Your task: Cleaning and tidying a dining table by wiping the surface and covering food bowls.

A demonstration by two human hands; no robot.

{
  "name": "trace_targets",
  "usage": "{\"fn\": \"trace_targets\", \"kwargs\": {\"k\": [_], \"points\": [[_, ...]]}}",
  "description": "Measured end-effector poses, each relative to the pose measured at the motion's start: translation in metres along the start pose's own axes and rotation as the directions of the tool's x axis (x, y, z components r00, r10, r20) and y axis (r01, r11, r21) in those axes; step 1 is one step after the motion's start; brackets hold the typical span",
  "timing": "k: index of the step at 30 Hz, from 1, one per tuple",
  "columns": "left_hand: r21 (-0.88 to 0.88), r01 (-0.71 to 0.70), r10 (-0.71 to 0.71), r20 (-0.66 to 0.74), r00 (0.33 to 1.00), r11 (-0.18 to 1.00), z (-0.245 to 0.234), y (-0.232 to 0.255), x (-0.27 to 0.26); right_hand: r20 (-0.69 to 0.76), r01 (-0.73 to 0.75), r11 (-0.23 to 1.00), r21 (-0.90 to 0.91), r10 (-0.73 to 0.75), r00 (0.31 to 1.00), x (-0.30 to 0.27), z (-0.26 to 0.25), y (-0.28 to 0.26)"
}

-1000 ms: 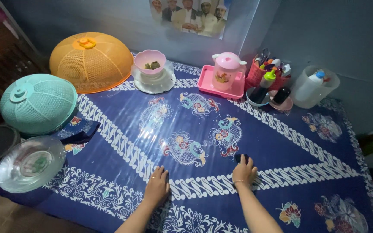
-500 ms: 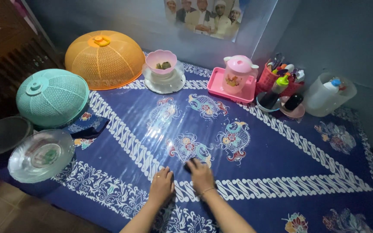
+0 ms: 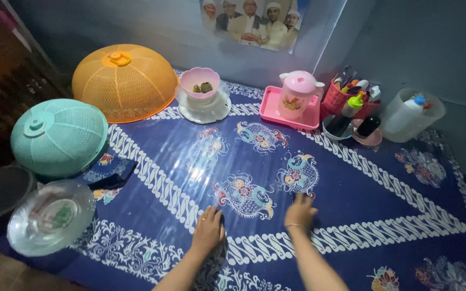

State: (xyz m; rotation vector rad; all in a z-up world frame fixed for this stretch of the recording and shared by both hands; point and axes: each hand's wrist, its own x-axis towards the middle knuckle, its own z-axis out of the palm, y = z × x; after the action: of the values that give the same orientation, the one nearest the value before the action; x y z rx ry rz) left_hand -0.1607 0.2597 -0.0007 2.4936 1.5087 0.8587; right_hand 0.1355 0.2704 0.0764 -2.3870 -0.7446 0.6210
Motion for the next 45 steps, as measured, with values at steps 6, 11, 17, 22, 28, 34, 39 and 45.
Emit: {"fn": "trace_targets", "kwargs": {"k": [6, 11, 17, 22, 28, 34, 39, 45], "points": [[0.019, -0.046, 0.044, 0.091, 0.995, 0.999, 0.007, -0.026, 0.029, 0.045, 0.842, 0.452, -0.294, -0.874, 0.484, -0.073, 0.128, -0.010], [0.013, -0.097, 0.094, 0.134, 0.986, 0.995, 0.014, -0.049, 0.042, 0.203, 0.768, 0.579, -0.273, -0.746, 0.634, -0.062, 0.092, -0.024], [-0.063, -0.103, 0.112, 0.156, 0.981, 0.993, 0.004, -0.066, 0.058, -0.050, 0.358, 0.738, -0.573, -0.467, 0.883, 0.021, 0.032, 0.032], [-0.109, -0.106, 0.127, 0.202, 0.971, 0.988, -0.002, -0.076, 0.071, -0.202, 0.001, 0.873, -0.488, -0.114, 0.973, 0.027, 0.029, 0.016], [-0.130, -0.184, 0.214, 0.272, 0.938, 0.974, -0.018, -0.081, 0.080, -0.134, 0.251, 0.863, -0.439, -0.339, 0.931, -0.003, 0.120, -0.050], [-0.132, -0.270, 0.294, 0.227, 0.929, 0.954, -0.015, -0.094, 0.077, 0.073, 0.669, 0.644, -0.371, -0.698, 0.713, -0.045, 0.179, -0.073], [-0.127, -0.315, 0.333, 0.169, 0.928, 0.941, -0.007, -0.104, 0.084, 0.134, 0.439, 0.778, -0.449, -0.428, 0.894, -0.047, 0.086, -0.086], [-0.162, -0.223, 0.265, 0.330, 0.906, 0.961, -0.009, -0.102, 0.126, -0.238, 0.083, 0.853, -0.516, -0.235, 0.942, 0.034, 0.035, 0.012]]}}
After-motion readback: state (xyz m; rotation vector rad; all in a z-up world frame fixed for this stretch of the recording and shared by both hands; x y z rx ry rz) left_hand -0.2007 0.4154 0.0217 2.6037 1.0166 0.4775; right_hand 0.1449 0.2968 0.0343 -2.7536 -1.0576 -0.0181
